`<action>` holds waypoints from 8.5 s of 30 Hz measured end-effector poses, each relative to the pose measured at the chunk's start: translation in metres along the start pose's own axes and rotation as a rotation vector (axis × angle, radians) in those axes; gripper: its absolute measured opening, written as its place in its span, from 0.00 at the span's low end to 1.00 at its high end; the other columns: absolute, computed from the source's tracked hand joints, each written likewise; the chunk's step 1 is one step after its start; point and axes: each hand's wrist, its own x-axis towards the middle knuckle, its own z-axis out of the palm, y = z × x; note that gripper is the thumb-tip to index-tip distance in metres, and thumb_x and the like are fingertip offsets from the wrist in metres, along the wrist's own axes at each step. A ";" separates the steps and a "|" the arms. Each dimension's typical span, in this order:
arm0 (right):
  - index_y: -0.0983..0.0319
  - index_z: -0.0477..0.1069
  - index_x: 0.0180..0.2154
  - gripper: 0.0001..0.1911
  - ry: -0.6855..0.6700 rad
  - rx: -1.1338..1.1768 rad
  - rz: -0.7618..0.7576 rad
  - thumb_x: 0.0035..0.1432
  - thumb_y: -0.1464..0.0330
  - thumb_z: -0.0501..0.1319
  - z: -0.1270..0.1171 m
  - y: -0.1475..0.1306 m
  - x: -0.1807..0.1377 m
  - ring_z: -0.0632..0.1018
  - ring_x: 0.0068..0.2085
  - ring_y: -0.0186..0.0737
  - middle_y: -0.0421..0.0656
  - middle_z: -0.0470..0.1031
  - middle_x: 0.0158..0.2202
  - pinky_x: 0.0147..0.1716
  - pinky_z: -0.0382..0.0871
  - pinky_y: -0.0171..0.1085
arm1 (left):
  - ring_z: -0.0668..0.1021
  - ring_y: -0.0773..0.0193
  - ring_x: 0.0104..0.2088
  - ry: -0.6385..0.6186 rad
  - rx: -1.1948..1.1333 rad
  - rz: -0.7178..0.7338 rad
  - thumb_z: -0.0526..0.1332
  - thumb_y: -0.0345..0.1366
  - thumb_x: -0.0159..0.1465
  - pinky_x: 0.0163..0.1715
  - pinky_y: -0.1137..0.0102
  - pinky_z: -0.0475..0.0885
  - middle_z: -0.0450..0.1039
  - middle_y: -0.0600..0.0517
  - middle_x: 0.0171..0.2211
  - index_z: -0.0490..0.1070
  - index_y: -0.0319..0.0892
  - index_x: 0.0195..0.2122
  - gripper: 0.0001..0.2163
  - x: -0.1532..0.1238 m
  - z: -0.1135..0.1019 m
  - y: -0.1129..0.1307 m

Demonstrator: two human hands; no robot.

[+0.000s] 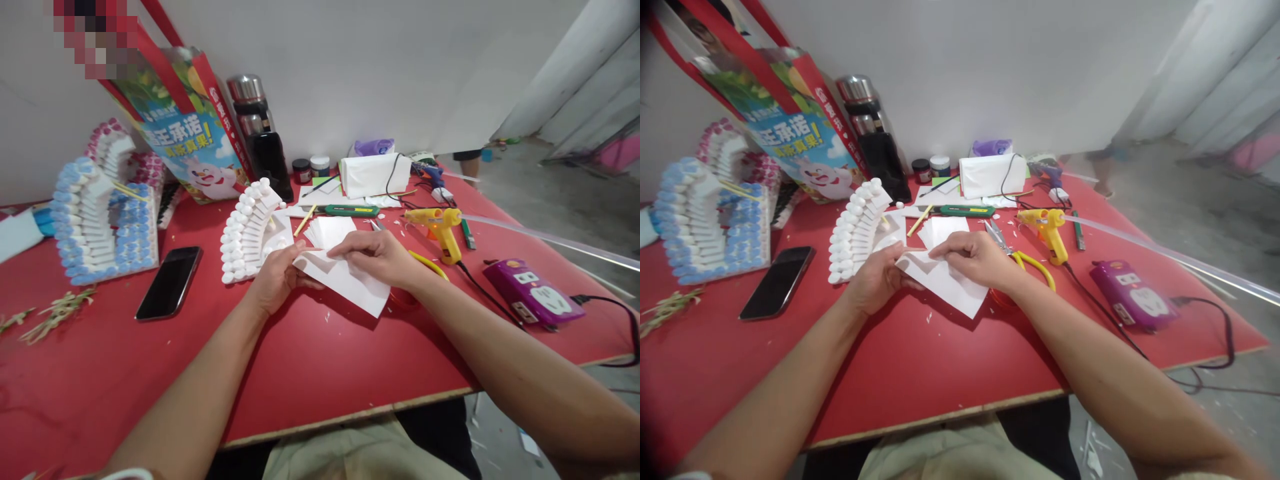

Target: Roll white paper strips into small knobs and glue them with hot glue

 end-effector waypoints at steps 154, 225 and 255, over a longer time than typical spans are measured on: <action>0.65 0.71 0.35 0.13 -0.488 0.794 0.746 0.65 0.61 0.65 0.006 -0.016 -0.002 0.54 0.21 0.24 0.33 0.59 0.22 0.20 0.53 0.28 | 0.80 0.60 0.39 -0.122 0.883 0.607 0.63 0.35 0.68 0.43 0.66 0.73 0.79 0.47 0.36 0.77 0.42 0.35 0.06 -0.014 0.006 0.005; 0.59 0.61 0.22 0.12 -0.227 0.061 0.495 0.58 0.70 0.54 0.026 -0.018 -0.009 0.66 0.13 0.29 0.33 0.63 0.16 0.10 0.60 0.30 | 0.70 0.71 0.21 -0.232 0.730 0.103 0.50 0.38 0.73 0.25 0.73 0.64 0.67 0.59 0.22 0.61 0.44 0.31 0.12 -0.021 0.026 -0.002; 0.65 0.74 0.28 0.11 0.066 0.438 0.443 0.57 0.64 0.69 0.027 -0.021 -0.005 0.78 0.18 0.38 0.42 0.77 0.19 0.20 0.73 0.34 | 0.73 0.61 0.23 0.099 1.733 0.782 0.48 0.32 0.74 0.23 0.67 0.57 0.73 0.49 0.25 0.69 0.39 0.34 0.14 -0.012 0.017 -0.019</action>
